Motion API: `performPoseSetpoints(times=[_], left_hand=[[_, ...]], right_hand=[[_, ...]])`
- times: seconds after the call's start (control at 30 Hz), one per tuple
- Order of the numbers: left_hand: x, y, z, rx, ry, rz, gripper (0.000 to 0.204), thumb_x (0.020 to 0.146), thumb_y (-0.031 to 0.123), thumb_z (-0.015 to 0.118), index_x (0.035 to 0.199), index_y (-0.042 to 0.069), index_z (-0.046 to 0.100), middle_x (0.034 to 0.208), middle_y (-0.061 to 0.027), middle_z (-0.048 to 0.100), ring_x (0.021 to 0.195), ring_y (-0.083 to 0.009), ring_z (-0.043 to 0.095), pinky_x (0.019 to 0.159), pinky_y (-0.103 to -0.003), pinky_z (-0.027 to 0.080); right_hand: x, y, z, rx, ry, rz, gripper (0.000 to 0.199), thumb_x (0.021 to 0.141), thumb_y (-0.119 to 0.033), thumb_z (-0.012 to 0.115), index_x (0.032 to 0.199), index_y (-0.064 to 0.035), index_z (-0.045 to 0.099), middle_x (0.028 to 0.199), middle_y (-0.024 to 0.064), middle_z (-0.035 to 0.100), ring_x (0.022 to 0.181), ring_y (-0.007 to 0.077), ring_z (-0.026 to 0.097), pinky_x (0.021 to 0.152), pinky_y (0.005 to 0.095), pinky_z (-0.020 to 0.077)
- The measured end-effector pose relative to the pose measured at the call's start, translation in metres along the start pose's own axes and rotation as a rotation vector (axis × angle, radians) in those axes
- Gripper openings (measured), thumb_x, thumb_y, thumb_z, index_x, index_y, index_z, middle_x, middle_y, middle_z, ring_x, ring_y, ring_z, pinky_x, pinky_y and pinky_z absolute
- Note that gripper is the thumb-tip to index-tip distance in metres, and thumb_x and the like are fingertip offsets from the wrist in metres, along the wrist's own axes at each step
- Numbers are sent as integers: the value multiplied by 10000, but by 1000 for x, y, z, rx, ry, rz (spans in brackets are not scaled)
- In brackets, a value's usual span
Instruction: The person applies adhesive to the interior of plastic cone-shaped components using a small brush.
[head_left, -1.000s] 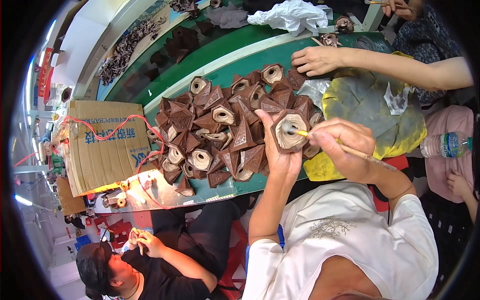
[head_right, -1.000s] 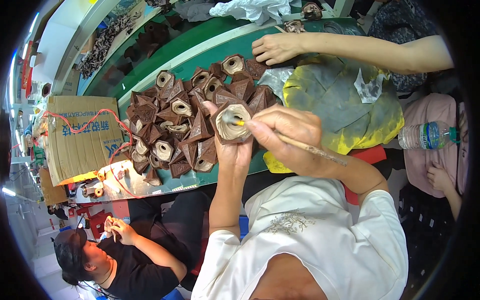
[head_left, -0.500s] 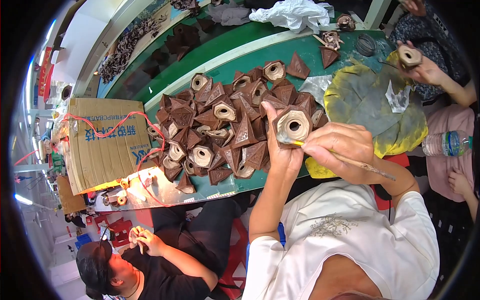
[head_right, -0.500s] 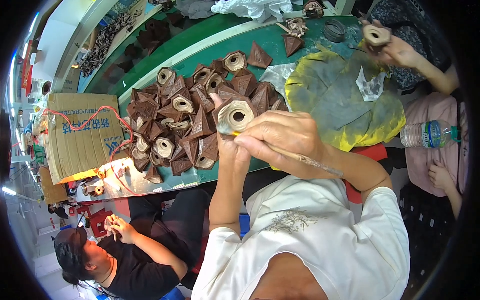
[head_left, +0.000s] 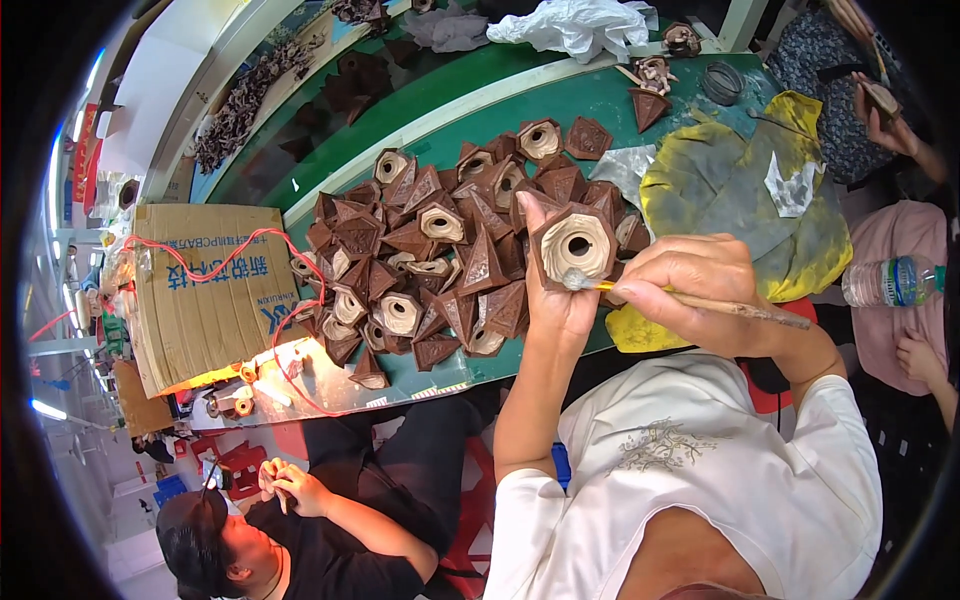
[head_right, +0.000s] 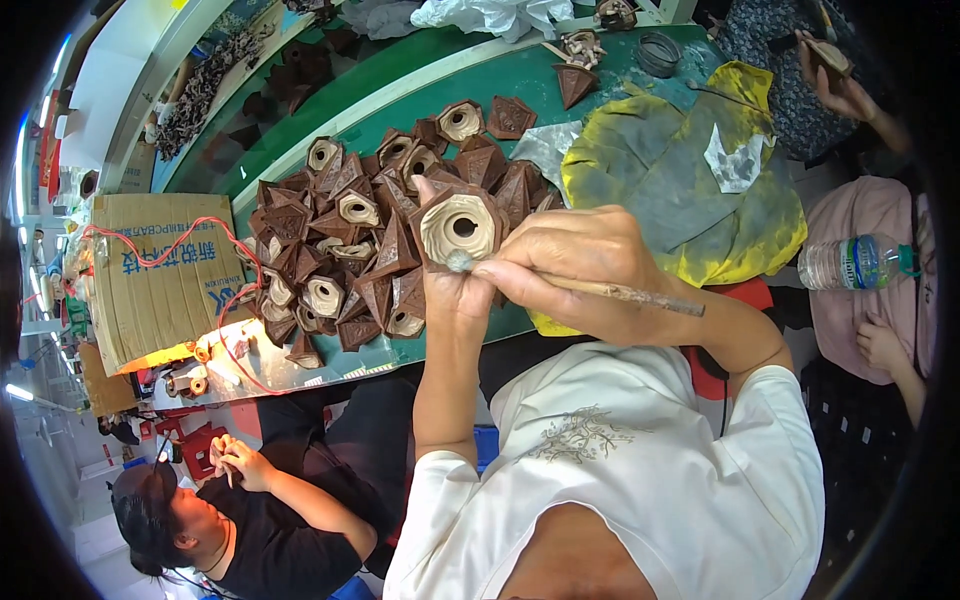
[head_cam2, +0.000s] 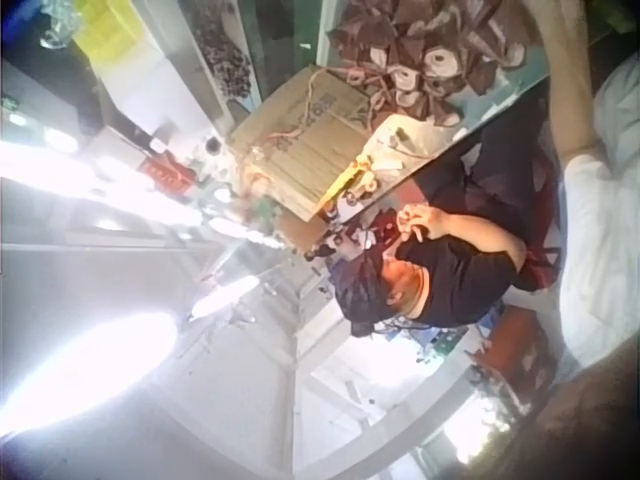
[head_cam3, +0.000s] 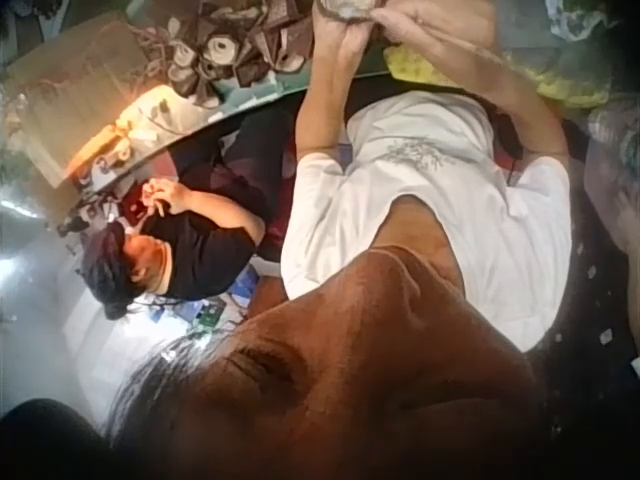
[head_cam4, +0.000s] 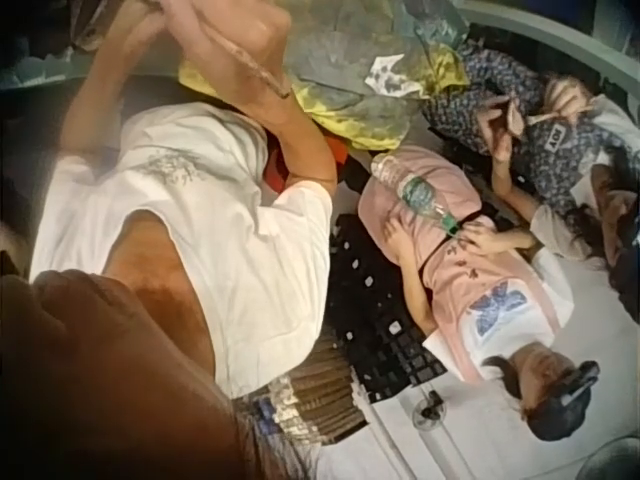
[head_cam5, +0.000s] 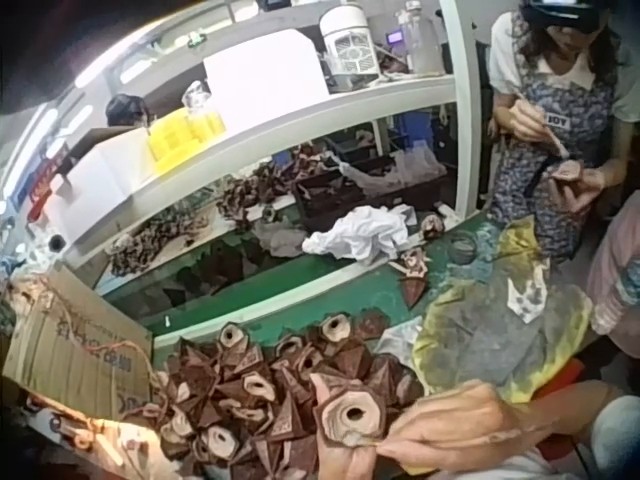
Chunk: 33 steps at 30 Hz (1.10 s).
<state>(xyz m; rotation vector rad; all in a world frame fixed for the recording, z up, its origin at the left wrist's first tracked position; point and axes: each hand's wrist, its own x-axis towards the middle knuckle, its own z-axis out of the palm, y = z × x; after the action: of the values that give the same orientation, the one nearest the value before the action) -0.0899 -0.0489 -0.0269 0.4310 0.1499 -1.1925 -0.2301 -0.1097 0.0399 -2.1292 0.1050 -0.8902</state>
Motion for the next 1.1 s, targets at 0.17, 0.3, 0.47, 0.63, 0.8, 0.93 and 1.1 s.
performPoseSetpoints(times=[0.17,0.3,0.47,0.63,0.8,0.93,1.1], left_hand=[[0,1,-1,72,-22,31,356,920,467,521,812,129,558,721,23,564,650,-75,569,583,-230,498],[4,4,-9,76,-48,71,328,920,455,527,810,146,534,738,19,559,657,-81,570,596,-244,503],[3,2,-7,195,46,145,347,917,463,529,800,136,526,759,7,562,677,-93,575,620,-262,509],[4,1,-10,285,20,229,386,910,476,536,791,108,536,767,-23,572,684,-97,576,621,-254,503],[3,2,-8,199,10,140,387,910,490,525,794,121,541,735,2,565,665,-86,570,599,-242,492],[2,-1,-4,142,26,6,386,908,504,521,779,140,532,702,28,550,639,-78,556,574,-238,482],[-2,0,-3,124,-12,2,399,909,511,513,766,140,537,689,20,549,627,-79,554,563,-240,479]], right_hand=[[1,-3,-7,-46,-52,38,25,776,26,659,774,16,636,732,119,658,633,228,653,552,317,511],[0,-3,-16,-135,-10,-14,23,771,27,655,773,16,635,721,117,651,622,229,646,539,314,501],[0,2,-19,-223,84,-56,29,770,15,663,783,16,637,732,115,652,626,227,644,534,308,497],[-8,5,-12,-149,36,-31,60,780,-12,690,777,27,645,680,104,629,586,210,625,506,288,487],[-7,1,-13,-23,14,68,66,808,-25,673,796,35,647,696,106,639,597,182,625,513,265,480],[1,5,-2,96,162,162,59,831,12,617,785,38,643,746,114,663,631,173,641,561,277,509],[1,6,0,6,14,156,78,832,7,622,766,44,642,751,113,667,631,168,642,569,270,507]])
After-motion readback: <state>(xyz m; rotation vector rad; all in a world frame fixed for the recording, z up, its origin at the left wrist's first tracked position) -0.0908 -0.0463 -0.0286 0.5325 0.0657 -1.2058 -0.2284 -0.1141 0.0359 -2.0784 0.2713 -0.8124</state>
